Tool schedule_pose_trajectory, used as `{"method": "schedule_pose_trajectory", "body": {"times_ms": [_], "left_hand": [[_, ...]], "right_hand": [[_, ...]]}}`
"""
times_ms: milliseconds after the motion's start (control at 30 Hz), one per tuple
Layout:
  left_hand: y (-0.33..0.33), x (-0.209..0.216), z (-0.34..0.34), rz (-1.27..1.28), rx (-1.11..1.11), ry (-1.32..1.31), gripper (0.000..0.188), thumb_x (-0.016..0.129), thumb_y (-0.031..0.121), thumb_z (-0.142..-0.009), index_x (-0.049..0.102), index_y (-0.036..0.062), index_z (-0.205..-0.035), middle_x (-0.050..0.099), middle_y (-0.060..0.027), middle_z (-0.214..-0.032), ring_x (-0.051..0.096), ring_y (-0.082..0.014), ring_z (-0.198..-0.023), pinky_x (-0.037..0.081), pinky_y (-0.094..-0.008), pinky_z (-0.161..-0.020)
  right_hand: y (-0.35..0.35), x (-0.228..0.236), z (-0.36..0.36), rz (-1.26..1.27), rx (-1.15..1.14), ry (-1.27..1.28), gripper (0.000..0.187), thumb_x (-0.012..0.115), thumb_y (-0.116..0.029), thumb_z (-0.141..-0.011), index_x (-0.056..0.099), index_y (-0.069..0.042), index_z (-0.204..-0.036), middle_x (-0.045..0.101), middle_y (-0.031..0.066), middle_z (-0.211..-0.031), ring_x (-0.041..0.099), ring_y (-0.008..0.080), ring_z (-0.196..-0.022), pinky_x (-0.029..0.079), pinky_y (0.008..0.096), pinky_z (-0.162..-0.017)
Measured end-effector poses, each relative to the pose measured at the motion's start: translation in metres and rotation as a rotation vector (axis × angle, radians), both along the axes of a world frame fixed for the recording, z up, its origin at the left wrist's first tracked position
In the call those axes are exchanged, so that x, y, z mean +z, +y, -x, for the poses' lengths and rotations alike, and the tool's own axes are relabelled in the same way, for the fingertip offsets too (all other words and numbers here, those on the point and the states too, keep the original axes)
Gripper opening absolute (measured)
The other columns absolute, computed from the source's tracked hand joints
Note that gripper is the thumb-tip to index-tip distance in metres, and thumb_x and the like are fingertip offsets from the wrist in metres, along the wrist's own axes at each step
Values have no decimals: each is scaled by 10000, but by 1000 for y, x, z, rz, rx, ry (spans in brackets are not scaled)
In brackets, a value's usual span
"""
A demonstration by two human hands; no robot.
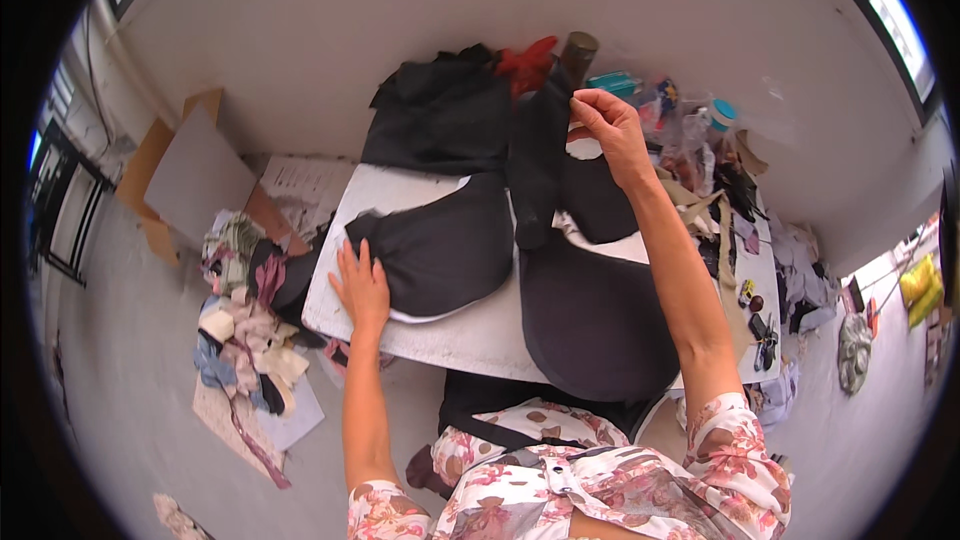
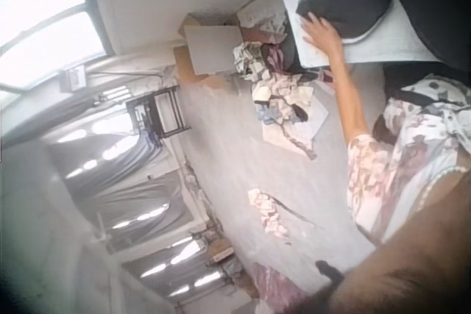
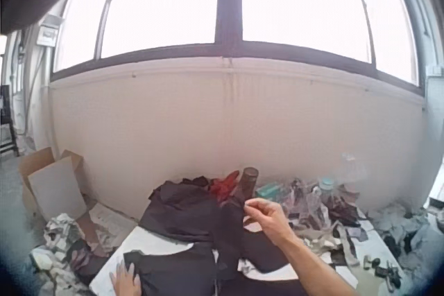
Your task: The person repeatedly picks up, unfolds, and folds black fabric pieces on a cluttered work table. The person handles the fabric by hand, smoothing and aligning edges before folding each piece and placing it back on the table.
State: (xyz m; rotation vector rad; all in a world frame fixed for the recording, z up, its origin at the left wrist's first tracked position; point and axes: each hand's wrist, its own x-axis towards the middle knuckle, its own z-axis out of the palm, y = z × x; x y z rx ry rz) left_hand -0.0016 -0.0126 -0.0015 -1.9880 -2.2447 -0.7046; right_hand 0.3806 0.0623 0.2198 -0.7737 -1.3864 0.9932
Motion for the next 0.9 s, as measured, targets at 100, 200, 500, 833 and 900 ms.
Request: {"method": "schedule_pose_trajectory", "body": {"times_ms": [100,200,500,833,900], "left_hand": [[3,22,-2,77,-23,-40,490,544,225,-917,474,129,-1393,311,-160,-1514,266,-340,-1413,176,-611,-1106],[1,88,-14,-74,-138,-142,448,640,143,-847,570,71,-1283,406,-185,-1439,329,-357,-1377,260,-560,-1086],[46,230,-106,-40,-707,-1321,401,553,419,-955,639,29,-982,667,-58,-862,648,-136,-763,514,-269,-655],[51,147,-43,-232,-140,-1212,216,692,198,-893,604,32,-786,640,-20,-656,611,-83,-557,431,-208,-460],[40,117,-24,-212,-32,-1042,220,684,178,-892,599,15,-772,639,-26,-639,597,-78,-523,438,-212,-460]], "right_hand": [[-15,23,-18,-125,-15,-22,159,615,-120,-942,667,3,-1027,674,30,-865,645,105,-777,545,258,-700],[-31,43,-17,-230,-52,-136,138,615,-66,-930,682,14,-1019,687,36,-872,643,98,-794,536,252,-714],[-25,21,76,-698,-177,-722,115,686,-105,-819,717,-77,-926,702,75,-890,675,248,-820,539,327,-700],[13,-47,106,-111,-94,-331,131,651,-106,-866,692,-5,-937,698,60,-774,659,117,-676,519,259,-633],[18,-48,90,-23,-5,-106,140,626,-103,-901,670,11,-968,669,28,-812,644,96,-721,528,245,-667]]}}
